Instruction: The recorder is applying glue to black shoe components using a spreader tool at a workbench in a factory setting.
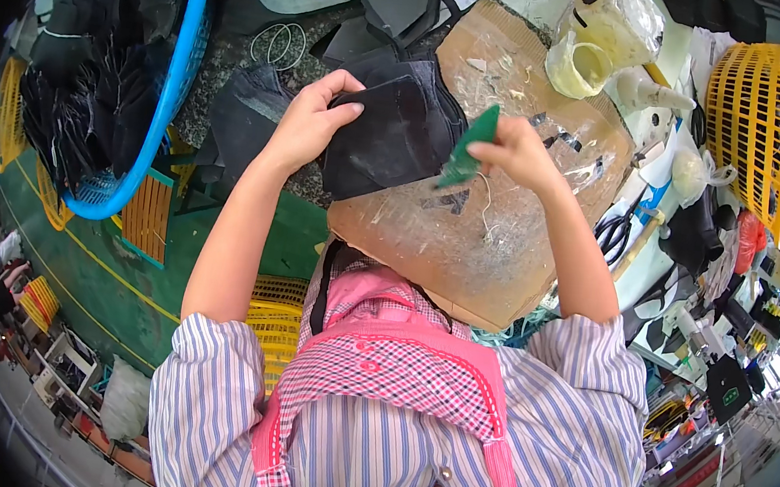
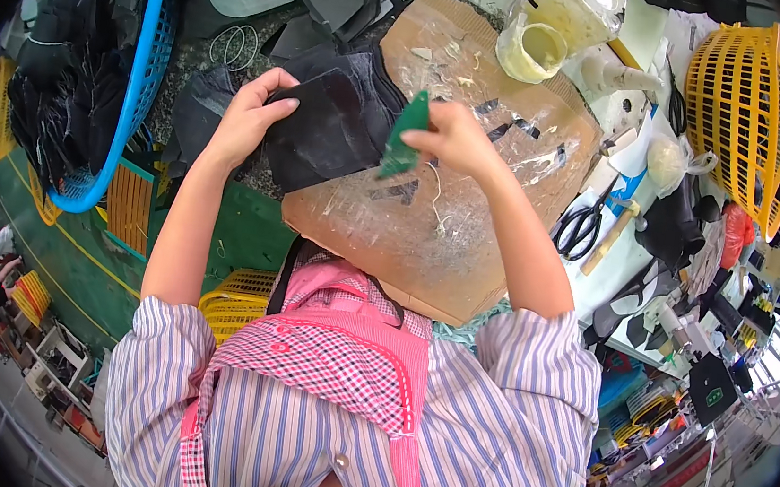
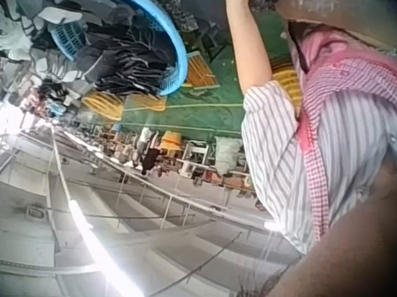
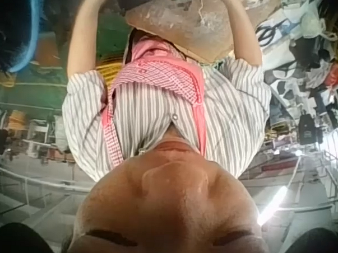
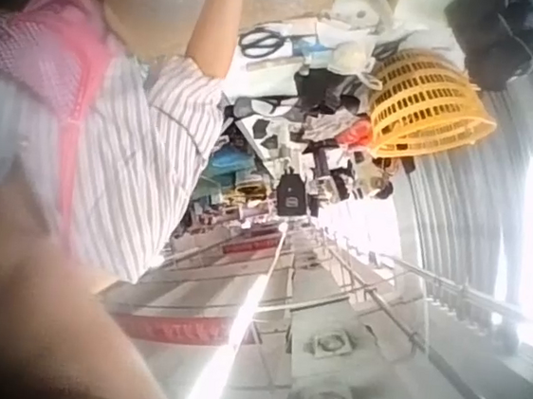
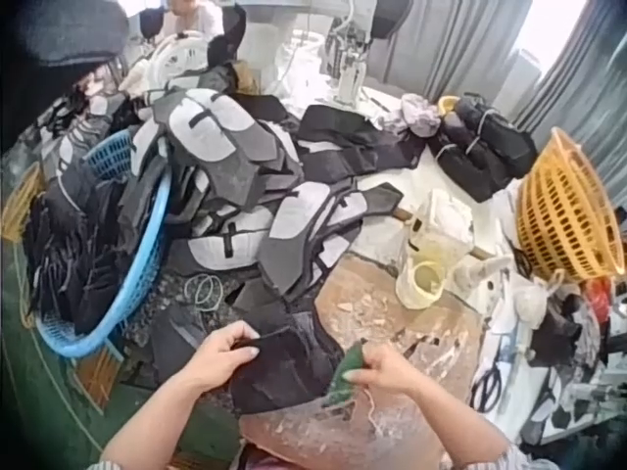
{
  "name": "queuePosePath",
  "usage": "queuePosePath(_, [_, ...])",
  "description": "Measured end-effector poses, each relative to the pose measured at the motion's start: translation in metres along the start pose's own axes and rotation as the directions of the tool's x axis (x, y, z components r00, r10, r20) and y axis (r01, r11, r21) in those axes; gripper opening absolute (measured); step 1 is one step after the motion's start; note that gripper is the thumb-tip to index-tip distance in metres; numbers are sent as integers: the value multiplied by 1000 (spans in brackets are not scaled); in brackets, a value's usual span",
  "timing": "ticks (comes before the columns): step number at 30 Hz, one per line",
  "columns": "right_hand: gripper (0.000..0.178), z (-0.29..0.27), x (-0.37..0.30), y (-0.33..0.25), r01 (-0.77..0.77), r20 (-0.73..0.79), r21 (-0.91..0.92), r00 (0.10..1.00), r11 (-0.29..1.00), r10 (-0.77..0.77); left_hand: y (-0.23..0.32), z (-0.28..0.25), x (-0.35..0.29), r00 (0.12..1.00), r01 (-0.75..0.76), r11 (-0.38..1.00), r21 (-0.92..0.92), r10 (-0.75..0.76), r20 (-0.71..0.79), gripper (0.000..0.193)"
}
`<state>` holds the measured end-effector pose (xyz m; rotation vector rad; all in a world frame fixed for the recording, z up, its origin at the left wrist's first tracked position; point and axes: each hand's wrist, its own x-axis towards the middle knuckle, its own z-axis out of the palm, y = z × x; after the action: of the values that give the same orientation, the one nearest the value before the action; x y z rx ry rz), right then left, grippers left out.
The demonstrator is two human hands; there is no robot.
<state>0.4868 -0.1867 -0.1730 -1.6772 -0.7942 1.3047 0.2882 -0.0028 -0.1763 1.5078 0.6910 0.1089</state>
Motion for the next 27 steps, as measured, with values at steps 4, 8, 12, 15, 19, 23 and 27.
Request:
queuePosePath(4, [8, -6, 15, -23, 137, -116, 208, 987, 968, -115, 5, 5, -2, 989, 138, 982, -132, -143, -31, 18])
queuePosePath(8, [8, 15, 63, -32, 434, -259, 82, 879, 897, -401, 6, 11, 15, 989, 116, 991, 64, -110, -101, 22])
queuePosePath(12, [7, 8, 33, -18, 13, 123, -19, 992, 1000, -10, 4, 10, 7, 976, 184, 974, -130, -197, -95, 22])
queuePosePath(15, [7, -9, 7, -5, -88, 270, -103, 956, 991, 113, 8, 12, -20, 983, -70, 994, 81, 83, -164, 20])
queuePosePath(19, [12, -24, 13, -1, 131, -59, 340, 991, 931, -118, 30, 11, -67, 882, -299, 952, -58, 253, -396, 17])
queuePosePath(23, [12, -7, 48, -13, 333, -250, 289, 931, 897, -265, 57, -5, -78, 425, -419, 704, 574, 711, -561, 19])
queuePosePath(27, [12, -5, 62, 16, 425, -377, 93, 852, 900, -363, 28, -26, -78, 792, -39, 433, 900, 563, -237, 24])
